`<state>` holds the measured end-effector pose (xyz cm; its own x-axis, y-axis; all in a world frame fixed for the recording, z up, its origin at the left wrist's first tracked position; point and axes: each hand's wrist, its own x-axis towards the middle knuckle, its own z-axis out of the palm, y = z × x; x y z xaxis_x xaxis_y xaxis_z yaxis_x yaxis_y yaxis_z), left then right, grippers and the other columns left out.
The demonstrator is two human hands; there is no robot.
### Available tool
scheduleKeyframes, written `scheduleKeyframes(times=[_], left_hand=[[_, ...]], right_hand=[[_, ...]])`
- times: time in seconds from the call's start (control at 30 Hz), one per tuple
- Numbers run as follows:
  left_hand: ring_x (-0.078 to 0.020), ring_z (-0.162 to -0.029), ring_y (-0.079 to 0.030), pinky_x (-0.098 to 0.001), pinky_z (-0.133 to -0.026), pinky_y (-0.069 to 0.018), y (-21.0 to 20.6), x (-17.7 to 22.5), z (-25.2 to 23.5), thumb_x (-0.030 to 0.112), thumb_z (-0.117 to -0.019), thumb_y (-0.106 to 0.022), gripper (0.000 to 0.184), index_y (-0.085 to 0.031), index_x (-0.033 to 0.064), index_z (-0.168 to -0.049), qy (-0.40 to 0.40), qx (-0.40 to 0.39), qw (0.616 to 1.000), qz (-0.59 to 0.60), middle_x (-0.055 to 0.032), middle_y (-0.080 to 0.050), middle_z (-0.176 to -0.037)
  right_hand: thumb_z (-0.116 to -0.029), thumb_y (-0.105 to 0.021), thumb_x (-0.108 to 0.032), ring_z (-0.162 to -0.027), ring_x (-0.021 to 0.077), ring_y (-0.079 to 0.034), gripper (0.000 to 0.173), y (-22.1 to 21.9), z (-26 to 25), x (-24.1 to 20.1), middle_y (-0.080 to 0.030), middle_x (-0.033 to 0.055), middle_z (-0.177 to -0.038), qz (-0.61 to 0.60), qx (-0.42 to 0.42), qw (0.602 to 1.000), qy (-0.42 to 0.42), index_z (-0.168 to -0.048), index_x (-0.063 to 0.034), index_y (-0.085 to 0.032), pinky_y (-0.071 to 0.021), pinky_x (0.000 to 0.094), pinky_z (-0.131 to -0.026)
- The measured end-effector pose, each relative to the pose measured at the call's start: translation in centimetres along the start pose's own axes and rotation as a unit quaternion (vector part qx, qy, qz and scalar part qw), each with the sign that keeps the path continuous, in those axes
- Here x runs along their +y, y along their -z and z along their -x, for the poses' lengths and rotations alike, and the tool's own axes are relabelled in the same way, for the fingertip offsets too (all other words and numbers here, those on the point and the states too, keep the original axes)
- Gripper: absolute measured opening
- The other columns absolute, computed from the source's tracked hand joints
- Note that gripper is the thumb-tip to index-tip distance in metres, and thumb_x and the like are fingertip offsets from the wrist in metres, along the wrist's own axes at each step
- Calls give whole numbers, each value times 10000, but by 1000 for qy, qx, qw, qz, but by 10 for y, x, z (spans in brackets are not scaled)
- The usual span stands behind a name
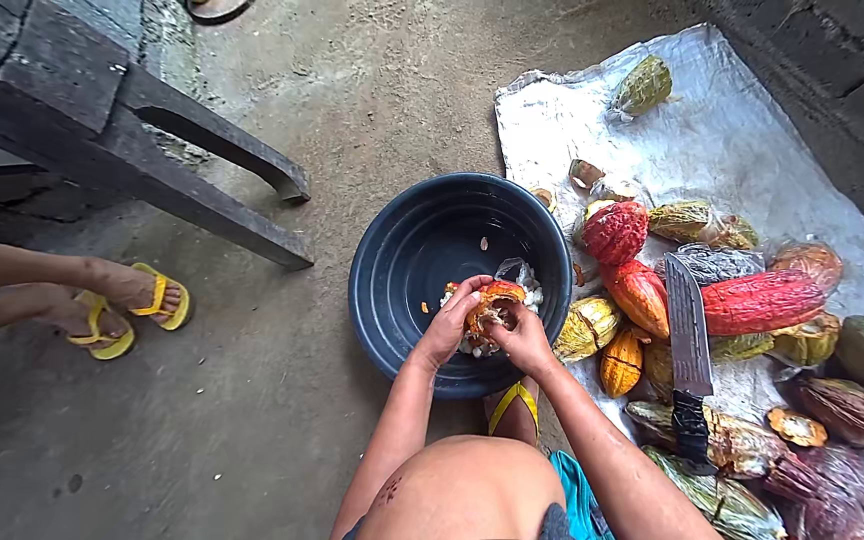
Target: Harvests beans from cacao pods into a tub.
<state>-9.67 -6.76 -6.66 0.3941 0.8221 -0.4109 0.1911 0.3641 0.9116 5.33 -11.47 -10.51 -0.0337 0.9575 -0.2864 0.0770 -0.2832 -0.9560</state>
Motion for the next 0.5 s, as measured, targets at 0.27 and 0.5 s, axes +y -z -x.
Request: scheduleKeyframes(times=[0.27,0.5], left_hand=[[-239,-1041,-676,-430,-953,-550,-12,10,-4,-17,-842,-768,517,-577,-19,-1323,26,83,978,-191,-192,-674,-1167],[-75,-852,-674,-277,-814,-587,-15,-9,-2,-188,-807,-623,354,-650,-24,-1119,-87,161,983,-17,-46,-702,-959]], right_hand=[[-927,-707,-186,-1197,341,-619,371,-4,5,-11,-668,236,-1204,191,-62,979,-25,-1187,76,-670,-445,463,-1091],[-965,-655,-202,-774,193,-720,342,11,-12,-18,-726,131,-1024,99,-161,976,-109,-1270,-49,-674,-608,407,-771]])
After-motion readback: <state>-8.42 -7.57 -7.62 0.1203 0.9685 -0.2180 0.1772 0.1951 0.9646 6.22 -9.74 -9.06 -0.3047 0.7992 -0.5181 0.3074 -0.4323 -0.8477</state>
